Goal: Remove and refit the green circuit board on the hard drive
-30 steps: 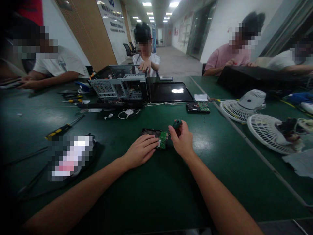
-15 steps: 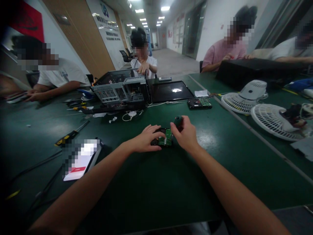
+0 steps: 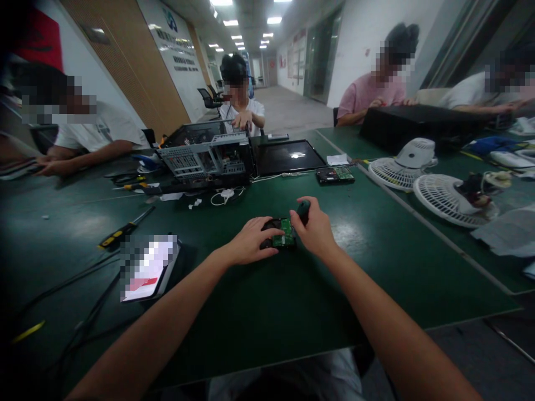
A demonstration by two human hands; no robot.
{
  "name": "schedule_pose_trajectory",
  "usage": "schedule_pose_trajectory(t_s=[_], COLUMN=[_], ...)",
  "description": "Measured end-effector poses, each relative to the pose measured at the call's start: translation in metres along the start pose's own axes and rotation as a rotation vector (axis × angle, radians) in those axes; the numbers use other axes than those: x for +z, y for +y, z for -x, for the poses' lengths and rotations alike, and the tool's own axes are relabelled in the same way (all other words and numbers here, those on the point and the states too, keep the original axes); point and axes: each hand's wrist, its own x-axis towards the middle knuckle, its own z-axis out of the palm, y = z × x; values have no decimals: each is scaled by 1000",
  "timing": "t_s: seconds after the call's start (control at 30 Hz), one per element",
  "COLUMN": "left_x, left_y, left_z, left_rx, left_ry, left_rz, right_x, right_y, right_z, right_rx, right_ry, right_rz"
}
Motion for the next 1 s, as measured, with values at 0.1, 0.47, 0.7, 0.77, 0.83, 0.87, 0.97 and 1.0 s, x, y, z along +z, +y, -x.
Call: schedule_pose_trajectory(t_s=[0.1,0.47,0.7,0.77,0.83,0.87,0.97,1.0], left_x=[2,17,16,14,13,13,15,16], left_y=[7,23,28,28,28,27,26,26], left_z=[13,54,54,53,53,52,52,52], left_rx=[-27,-89,-98,-96,-96,-94,-85,-83], left_ry=[16,151,170,161,165,171,188,192], left_rz=[-17,-140,-150,-146,-146,-148,-153,-155], right_x=[6,35,41,41,41,42,42,42], right_y=[-11,-24,-6,-6,-8,-9,-12,-13], right_z=[10,-1,13,17,19,20,24,26], right_rx=[-92,-257,-173,-182,-195,-201,-213,-214], right_ry=[59,227,333,339,338,333,316,315], right_rz=[40,82,-96,-126,-154,-170,-206,-216])
